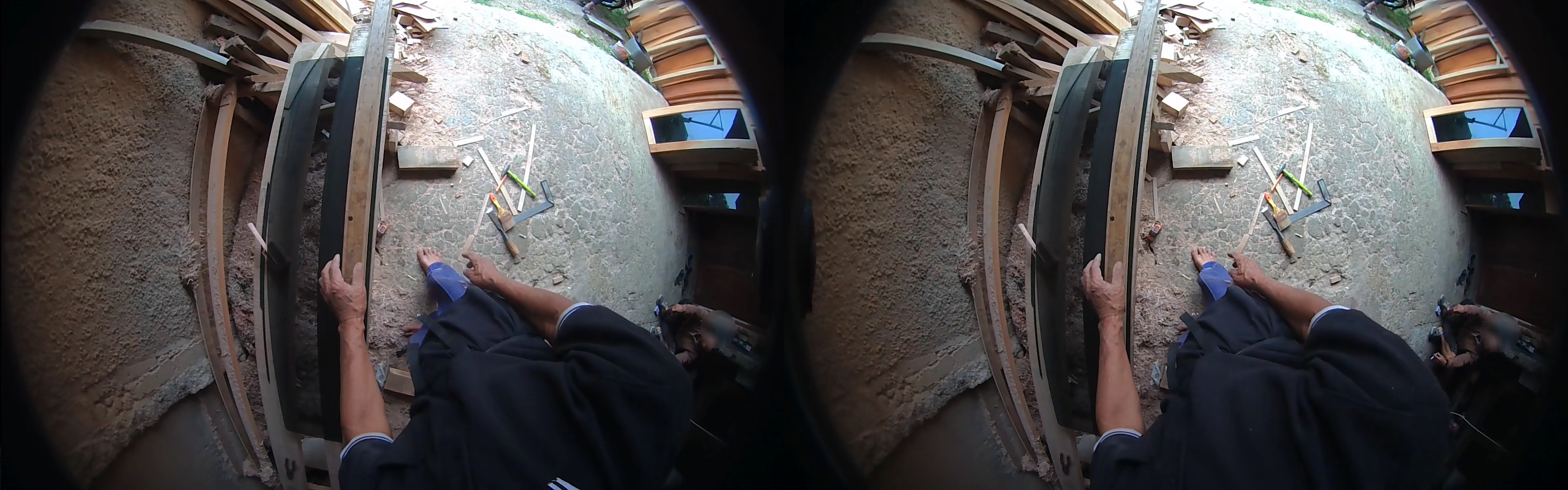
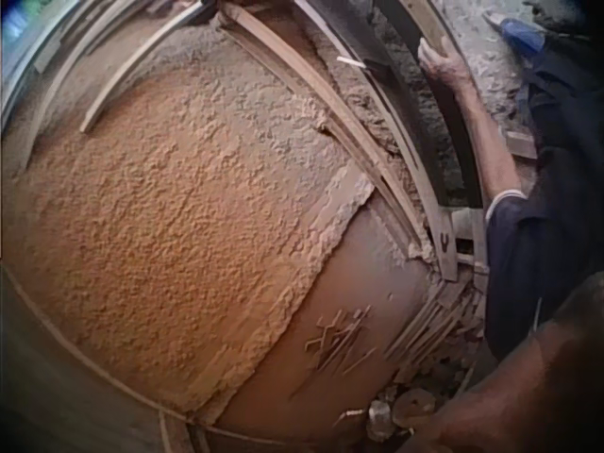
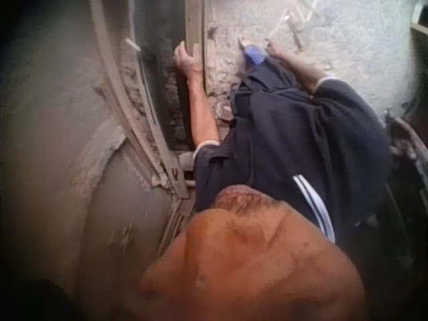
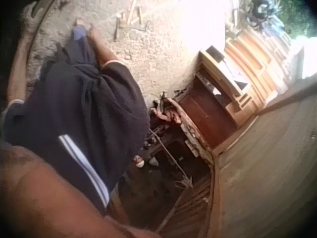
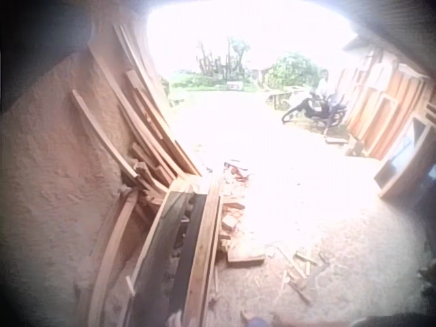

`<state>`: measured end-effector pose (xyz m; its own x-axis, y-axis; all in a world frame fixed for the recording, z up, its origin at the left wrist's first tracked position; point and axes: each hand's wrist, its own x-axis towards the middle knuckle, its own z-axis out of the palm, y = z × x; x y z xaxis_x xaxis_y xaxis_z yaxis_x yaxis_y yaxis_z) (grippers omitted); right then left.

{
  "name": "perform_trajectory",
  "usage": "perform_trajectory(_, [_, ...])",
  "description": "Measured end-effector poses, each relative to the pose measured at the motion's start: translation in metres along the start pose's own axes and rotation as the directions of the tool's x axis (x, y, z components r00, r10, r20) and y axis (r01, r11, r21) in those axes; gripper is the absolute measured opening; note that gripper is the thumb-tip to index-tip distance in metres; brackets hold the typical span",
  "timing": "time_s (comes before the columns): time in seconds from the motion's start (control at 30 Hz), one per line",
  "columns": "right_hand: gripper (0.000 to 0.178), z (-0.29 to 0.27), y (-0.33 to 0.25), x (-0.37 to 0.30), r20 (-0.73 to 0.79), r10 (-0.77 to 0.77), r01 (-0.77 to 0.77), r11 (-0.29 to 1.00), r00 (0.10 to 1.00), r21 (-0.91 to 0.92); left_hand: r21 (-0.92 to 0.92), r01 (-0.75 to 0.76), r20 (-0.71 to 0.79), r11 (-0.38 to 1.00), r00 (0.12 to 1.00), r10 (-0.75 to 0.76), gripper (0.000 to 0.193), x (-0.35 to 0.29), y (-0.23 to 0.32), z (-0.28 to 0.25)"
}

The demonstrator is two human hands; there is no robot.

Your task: The person marks a curved wooden piece with a pen, then positions and aligns a long wooden strip along the curve. They use a hammer to secure the strip with nails, repeatedly adjusting the wood and hammering along its length.

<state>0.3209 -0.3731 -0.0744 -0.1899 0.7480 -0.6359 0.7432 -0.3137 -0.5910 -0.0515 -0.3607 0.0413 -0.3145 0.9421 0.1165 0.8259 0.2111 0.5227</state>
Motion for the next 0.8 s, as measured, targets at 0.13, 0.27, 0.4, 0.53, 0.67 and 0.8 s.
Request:
perform_trajectory(0.13, [0.061, -0.024, 0.024, 0.013, -0.093, 0.085, -0.079, 0.995, 0.992, 0.067, 0.024, -0.013, 0.019, 1.000, 1.000, 0.013, 0.065, 0.090, 0.043, 0.042])
perform_trajectory(0.27, [0.057, -0.040, 0.046, 0.014, -0.147, 0.167, -0.154, 0.984, 0.975, 0.094, 0.093, 0.038, 0.105, 0.995, 0.993, -0.048, 0.076, 0.142, 0.071, 0.072])
perform_trajectory(0.4, [0.057, -0.045, 0.049, 0.012, -0.138, 0.259, -0.244, 0.963, 0.956, 0.118, 0.149, 0.044, 0.104, 0.988, 0.993, -0.060, 0.076, 0.158, 0.081, 0.090])
perform_trajectory(0.53, [0.060, -0.046, 0.039, 0.017, -0.098, 0.320, -0.307, 0.943, 0.942, 0.131, 0.124, 0.054, 0.065, 0.991, 0.996, -0.062, 0.074, 0.157, 0.078, 0.100])
perform_trajectory(0.67, [0.062, -0.047, 0.025, 0.032, -0.102, 0.261, -0.243, 0.956, 0.960, 0.165, 0.110, 0.021, 0.026, 0.994, 0.999, -0.024, 0.073, 0.154, 0.074, 0.105])
perform_trajectory(0.8, [0.062, -0.050, 0.014, 0.049, -0.106, 0.221, -0.195, 0.958, 0.970, 0.210, 0.114, 0.002, 0.005, 0.993, 1.000, -0.002, 0.072, 0.152, 0.072, 0.108])
